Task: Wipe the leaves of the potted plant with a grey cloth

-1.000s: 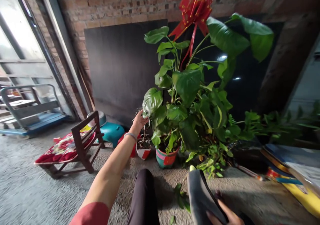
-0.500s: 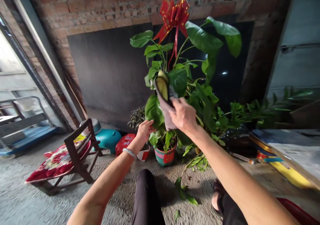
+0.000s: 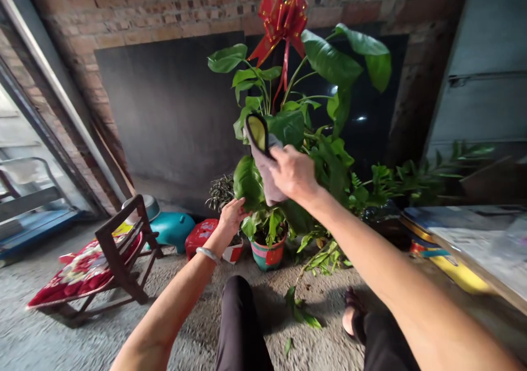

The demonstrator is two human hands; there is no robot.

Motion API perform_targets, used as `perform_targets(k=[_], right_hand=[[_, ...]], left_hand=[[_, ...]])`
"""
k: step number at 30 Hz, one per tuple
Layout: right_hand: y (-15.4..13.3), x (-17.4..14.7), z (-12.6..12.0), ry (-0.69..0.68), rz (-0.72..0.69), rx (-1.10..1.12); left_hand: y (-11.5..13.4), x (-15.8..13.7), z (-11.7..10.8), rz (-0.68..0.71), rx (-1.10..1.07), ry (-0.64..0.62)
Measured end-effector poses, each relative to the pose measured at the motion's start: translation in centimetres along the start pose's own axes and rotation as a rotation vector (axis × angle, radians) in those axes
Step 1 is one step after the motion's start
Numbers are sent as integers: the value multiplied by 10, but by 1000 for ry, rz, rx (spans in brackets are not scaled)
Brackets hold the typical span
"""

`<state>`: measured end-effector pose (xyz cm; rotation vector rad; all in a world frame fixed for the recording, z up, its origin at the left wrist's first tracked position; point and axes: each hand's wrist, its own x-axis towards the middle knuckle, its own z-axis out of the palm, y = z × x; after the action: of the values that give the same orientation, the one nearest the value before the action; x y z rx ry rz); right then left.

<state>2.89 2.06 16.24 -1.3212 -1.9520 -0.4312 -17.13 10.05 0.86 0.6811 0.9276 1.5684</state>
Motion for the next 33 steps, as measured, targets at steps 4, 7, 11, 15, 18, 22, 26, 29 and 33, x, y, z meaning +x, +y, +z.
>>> perform_targets(k=[4, 7, 11, 15, 18, 22, 26, 29, 33], right_hand=[[-5, -49, 41, -404, -132, 55], [3, -109, 35, -483, -127, 198], [19, -164, 14, -490, 56, 357], [36, -191, 4, -462, 241, 382], [52, -208, -5, -414, 328, 388], [74, -234, -28, -312, 475, 424], [88, -256, -62, -147, 718, 492], [92, -264, -89, 39, 914, 527], [93, -255, -122, 381, 969, 376]], left_hand=[[1, -3, -8, 15, 9, 24], [3, -2, -22, -2, 11, 53], [-11, -9, -30, -90, 32, 13], [-40, -35, -22, -231, 150, -125], [-45, -53, -6, -251, 234, -242], [-20, -67, 33, -42, 321, -359], [8, -85, 93, 176, 264, -473], [11, -96, 148, 192, 197, -501], [-3, -88, 214, 155, 160, -475]])
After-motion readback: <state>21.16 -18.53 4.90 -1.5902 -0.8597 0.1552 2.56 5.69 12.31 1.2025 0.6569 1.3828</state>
